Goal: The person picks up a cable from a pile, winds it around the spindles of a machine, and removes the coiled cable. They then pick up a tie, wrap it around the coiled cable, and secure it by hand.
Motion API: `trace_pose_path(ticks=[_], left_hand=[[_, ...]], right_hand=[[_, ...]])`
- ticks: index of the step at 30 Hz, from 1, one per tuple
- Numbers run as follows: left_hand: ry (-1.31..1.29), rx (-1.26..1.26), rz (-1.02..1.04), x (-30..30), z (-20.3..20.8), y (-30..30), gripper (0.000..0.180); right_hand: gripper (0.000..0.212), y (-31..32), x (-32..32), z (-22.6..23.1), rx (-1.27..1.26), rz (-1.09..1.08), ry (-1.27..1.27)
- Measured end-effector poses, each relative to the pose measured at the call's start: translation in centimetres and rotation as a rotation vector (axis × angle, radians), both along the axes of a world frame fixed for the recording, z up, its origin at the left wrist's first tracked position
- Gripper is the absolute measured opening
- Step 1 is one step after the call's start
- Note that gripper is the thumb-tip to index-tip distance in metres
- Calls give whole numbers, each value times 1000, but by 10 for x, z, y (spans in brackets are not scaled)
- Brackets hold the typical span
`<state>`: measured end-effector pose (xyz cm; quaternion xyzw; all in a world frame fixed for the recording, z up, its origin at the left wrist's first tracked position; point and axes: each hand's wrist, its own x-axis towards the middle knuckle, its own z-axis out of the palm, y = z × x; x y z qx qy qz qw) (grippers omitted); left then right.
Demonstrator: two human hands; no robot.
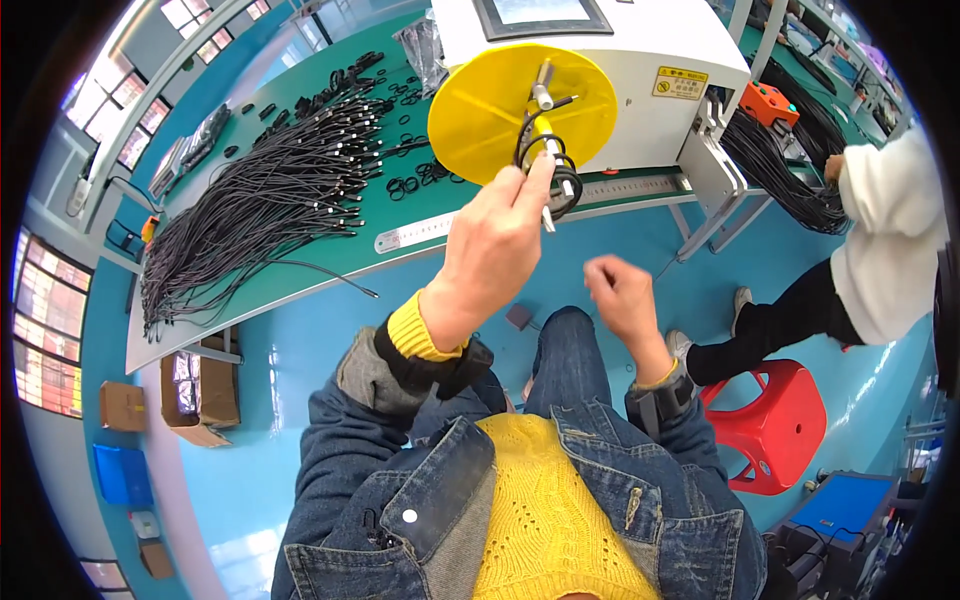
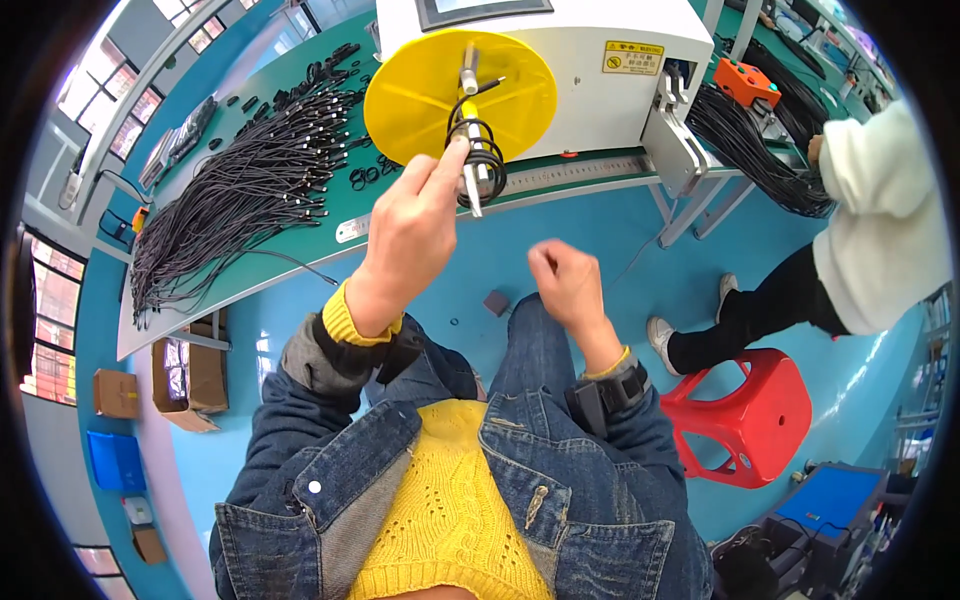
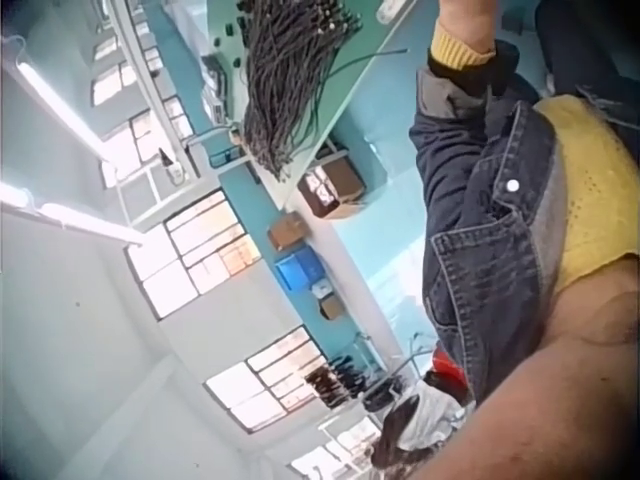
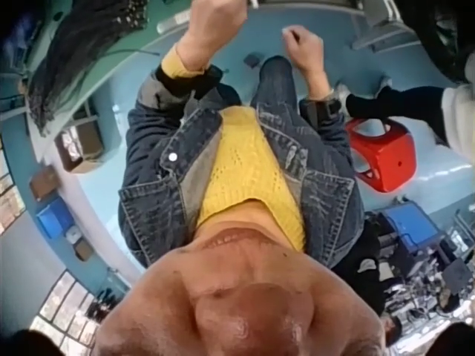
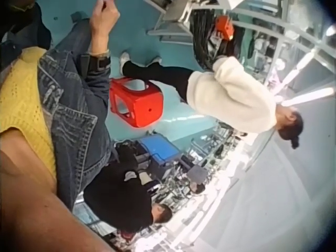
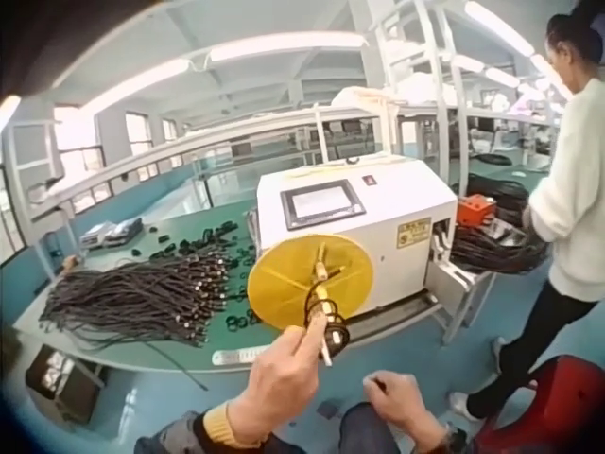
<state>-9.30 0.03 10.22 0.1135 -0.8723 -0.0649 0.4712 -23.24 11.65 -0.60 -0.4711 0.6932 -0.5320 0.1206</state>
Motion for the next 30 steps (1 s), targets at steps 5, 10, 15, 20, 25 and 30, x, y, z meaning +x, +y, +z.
trace_pose_path(ticks=[5, 10, 15, 20, 25, 30], left_hand=[[-144, -271, 123, -17, 12, 4, 31], [-63, -373, 47, -24, 6, 0, 22], [-22, -329, 105, -23, 4, 4, 13], [-53, -271, 189, -26, 0, 6, 17], [-48, -157, 146, -30, -4, 1, 35], [-250, 41, 232, -29, -1, 6, 59]], right_hand=[[10, -25, 5, 63, -250, -8, 14], [11, -36, 9, 73, -316, 4, -43], [12, -40, 8, 69, -399, -20, -88], [14, -40, -5, 70, -442, -1, 142], [30, -38, -14, 79, -324, 67, 128], [70, -42, -28, 81, -191, 117, 106]])
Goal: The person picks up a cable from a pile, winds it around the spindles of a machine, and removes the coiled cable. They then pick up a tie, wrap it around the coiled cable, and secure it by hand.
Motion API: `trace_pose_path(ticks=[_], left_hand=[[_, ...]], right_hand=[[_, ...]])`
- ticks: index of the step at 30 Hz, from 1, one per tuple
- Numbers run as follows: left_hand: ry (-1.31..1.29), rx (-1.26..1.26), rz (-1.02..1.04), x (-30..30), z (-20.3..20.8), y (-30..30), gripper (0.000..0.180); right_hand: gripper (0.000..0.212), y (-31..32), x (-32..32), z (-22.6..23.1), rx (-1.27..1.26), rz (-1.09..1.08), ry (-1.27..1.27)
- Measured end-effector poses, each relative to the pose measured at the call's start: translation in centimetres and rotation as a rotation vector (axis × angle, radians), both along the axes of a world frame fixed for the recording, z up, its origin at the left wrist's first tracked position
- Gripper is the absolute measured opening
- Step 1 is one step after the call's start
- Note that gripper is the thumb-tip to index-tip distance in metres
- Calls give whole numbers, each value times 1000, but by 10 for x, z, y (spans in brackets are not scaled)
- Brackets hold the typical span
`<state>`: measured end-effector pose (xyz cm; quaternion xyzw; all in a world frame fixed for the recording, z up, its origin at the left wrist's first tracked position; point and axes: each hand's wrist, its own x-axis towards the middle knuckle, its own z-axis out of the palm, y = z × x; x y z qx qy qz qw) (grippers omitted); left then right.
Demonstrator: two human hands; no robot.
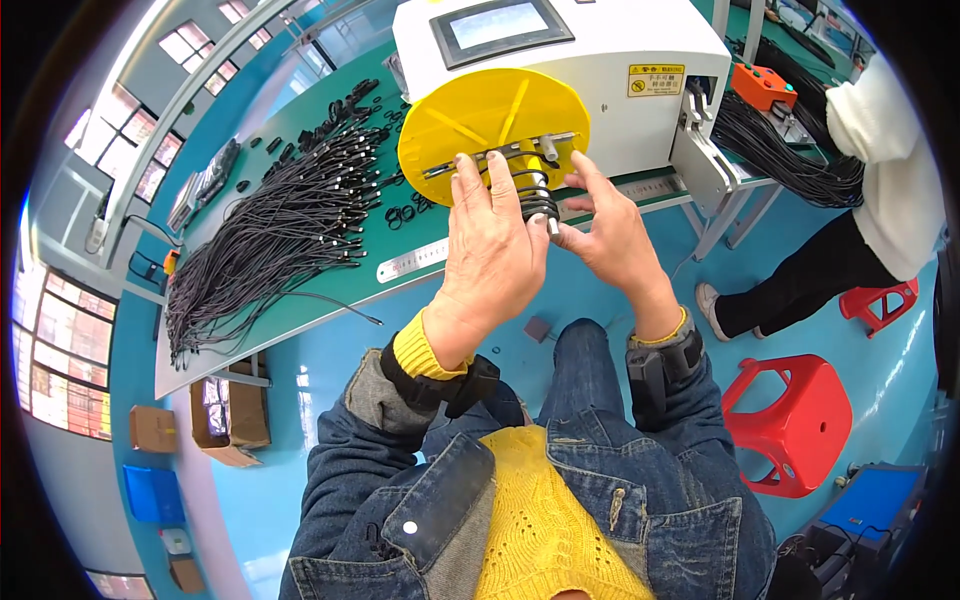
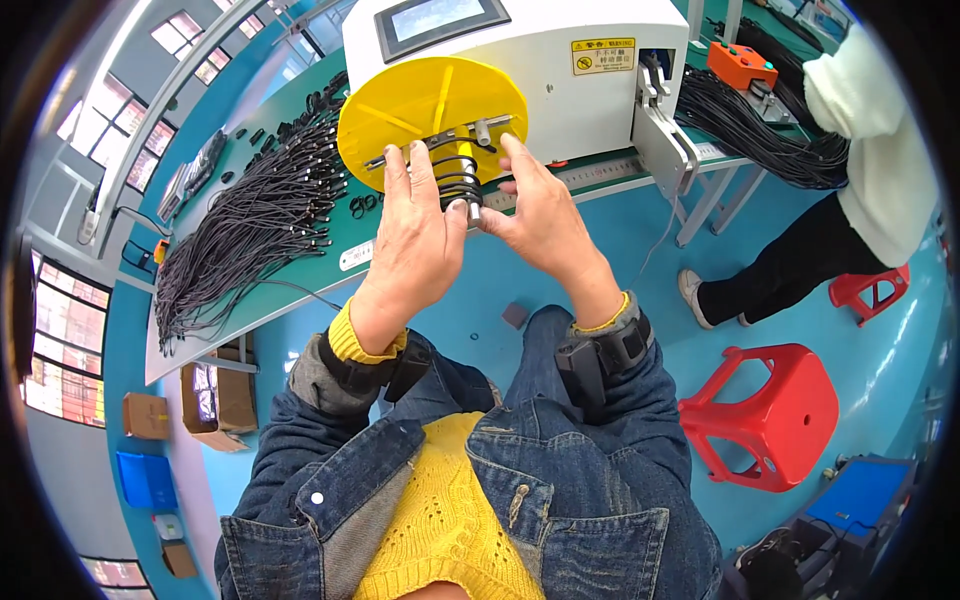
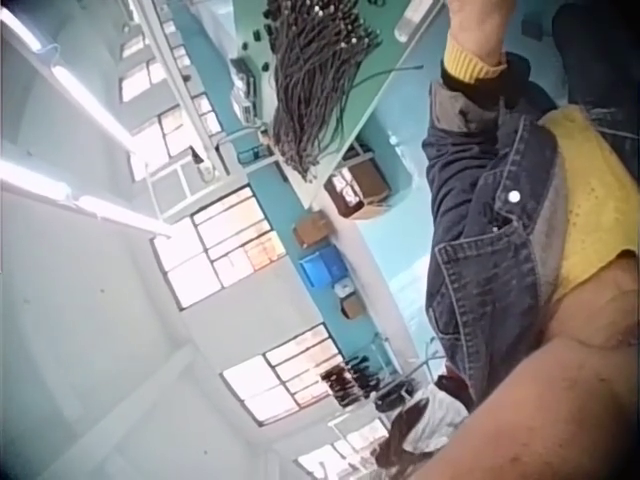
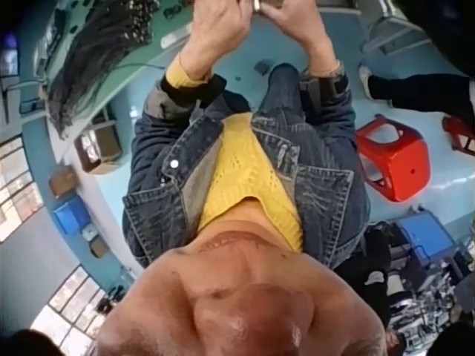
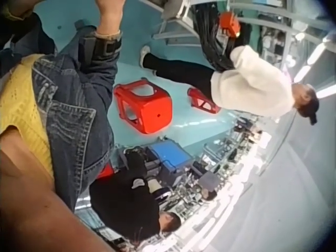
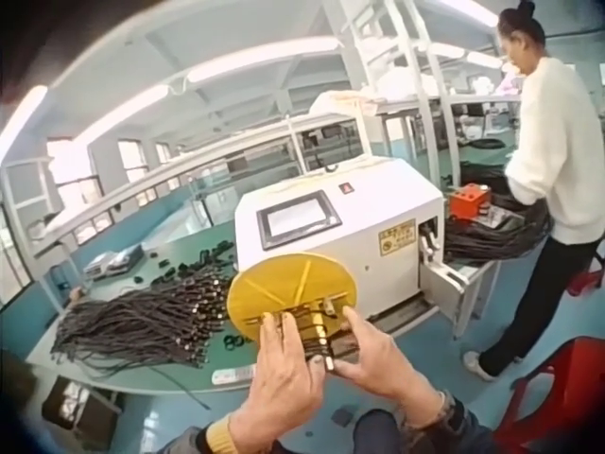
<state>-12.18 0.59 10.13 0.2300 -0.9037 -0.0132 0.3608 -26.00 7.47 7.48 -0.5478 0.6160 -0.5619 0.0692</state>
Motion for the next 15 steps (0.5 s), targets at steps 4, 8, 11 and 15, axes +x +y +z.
trace_pose_path(ticks=[4, 8, 11, 15], left_hand=[[-130, 57, 42, 0, 6, -2, 64], [-77, -33, 20, -1, 7, 1, 57], [-115, -96, 27, 0, 14, 0, 47], [-251, -135, 43, -1, 16, -2, 29]], right_hand=[[82, -16, -17, -7, 6, 194, -41], [76, -23, -17, -9, -83, 299, -87], [69, -25, -7, -12, -120, 275, -76], [56, -23, 33, -20, -180, 52, -21]])
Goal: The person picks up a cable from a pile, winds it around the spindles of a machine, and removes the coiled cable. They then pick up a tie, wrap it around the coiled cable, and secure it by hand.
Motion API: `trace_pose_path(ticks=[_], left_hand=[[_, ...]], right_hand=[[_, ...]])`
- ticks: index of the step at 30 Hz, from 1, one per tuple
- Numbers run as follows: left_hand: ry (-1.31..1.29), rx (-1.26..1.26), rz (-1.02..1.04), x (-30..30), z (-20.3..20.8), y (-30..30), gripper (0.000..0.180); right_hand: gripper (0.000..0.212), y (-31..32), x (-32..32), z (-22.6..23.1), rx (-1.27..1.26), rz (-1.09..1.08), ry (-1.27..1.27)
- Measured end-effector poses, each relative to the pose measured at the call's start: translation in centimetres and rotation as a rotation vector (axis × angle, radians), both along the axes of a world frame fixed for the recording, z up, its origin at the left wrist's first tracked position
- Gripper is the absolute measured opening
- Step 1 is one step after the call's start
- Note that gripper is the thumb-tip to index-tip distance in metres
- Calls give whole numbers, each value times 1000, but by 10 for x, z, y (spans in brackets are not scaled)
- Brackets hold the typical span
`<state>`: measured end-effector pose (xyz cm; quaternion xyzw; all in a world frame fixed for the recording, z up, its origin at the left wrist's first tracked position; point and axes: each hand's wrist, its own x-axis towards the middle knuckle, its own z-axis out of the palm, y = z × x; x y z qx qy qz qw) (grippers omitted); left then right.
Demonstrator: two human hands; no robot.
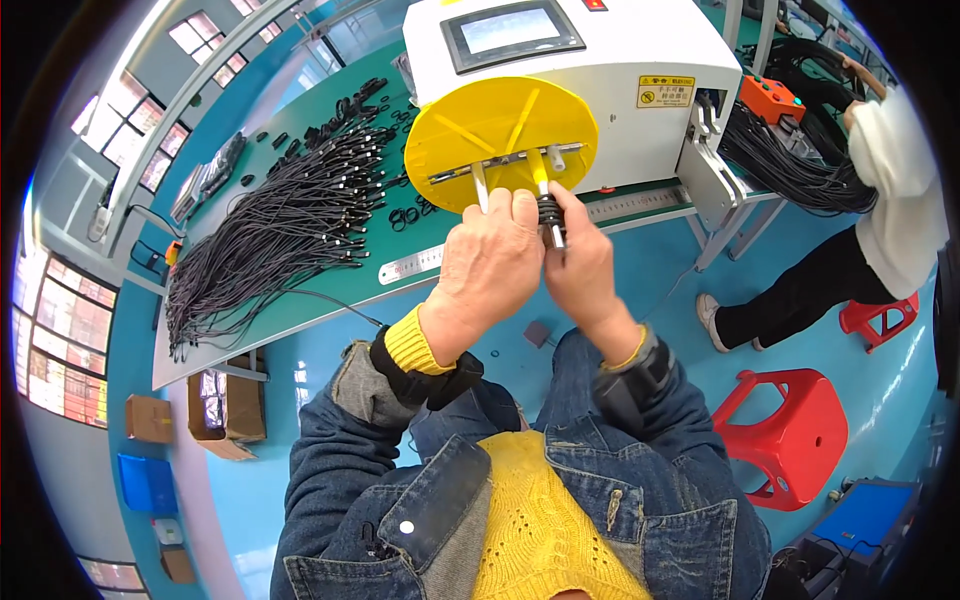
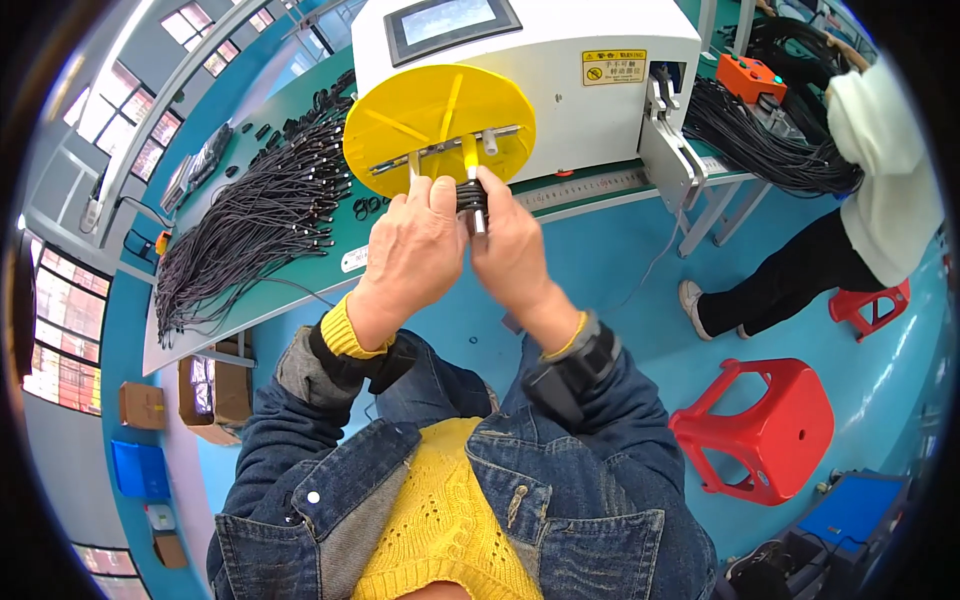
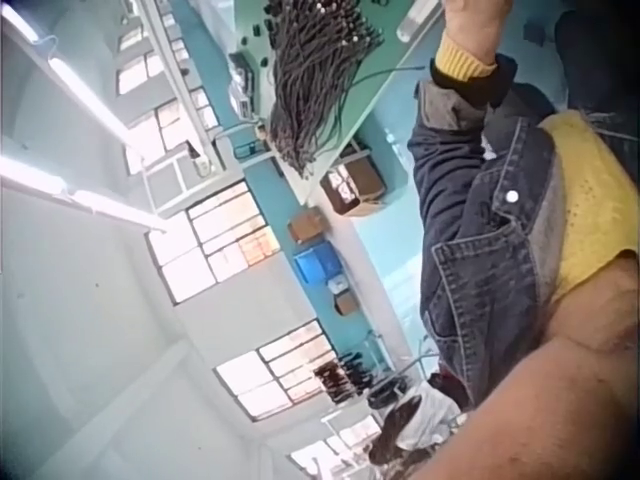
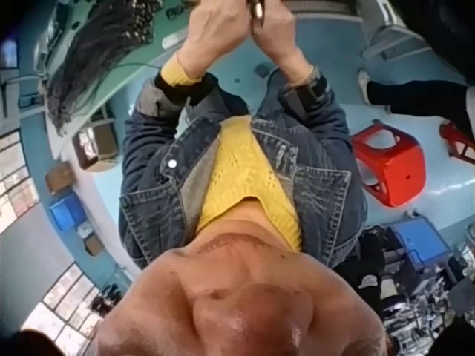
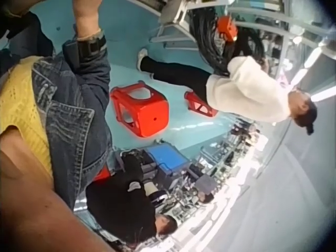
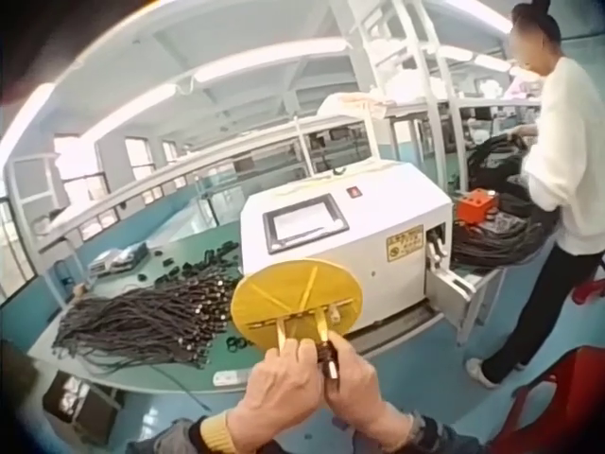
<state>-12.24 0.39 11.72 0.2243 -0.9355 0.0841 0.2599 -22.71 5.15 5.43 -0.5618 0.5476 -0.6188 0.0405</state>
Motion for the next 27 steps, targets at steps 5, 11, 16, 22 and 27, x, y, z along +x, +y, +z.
trace_pose_path(ticks=[5, 11, 16, 22, 27], left_hand=[[35, -18, -61, 2, -1, -1, 18], [150, -35, -137, -1, 5, 1, 14], [102, 81, -101, 1, 0, -3, 11], [108, 97, -88, 21, -4, 34, 13], [119, 314, -79, 50, -31, 64, 15]], right_hand=[[41, -3, 22, -7, -166, -235, -63], [34, -3, 15, -1, -94, -144, -117], [27, -3, 19, 5, -38, -224, -137], [22, 32, 35, -2, -38, -281, -93], [19, 65, 48, -16, 82, -182, -29]])
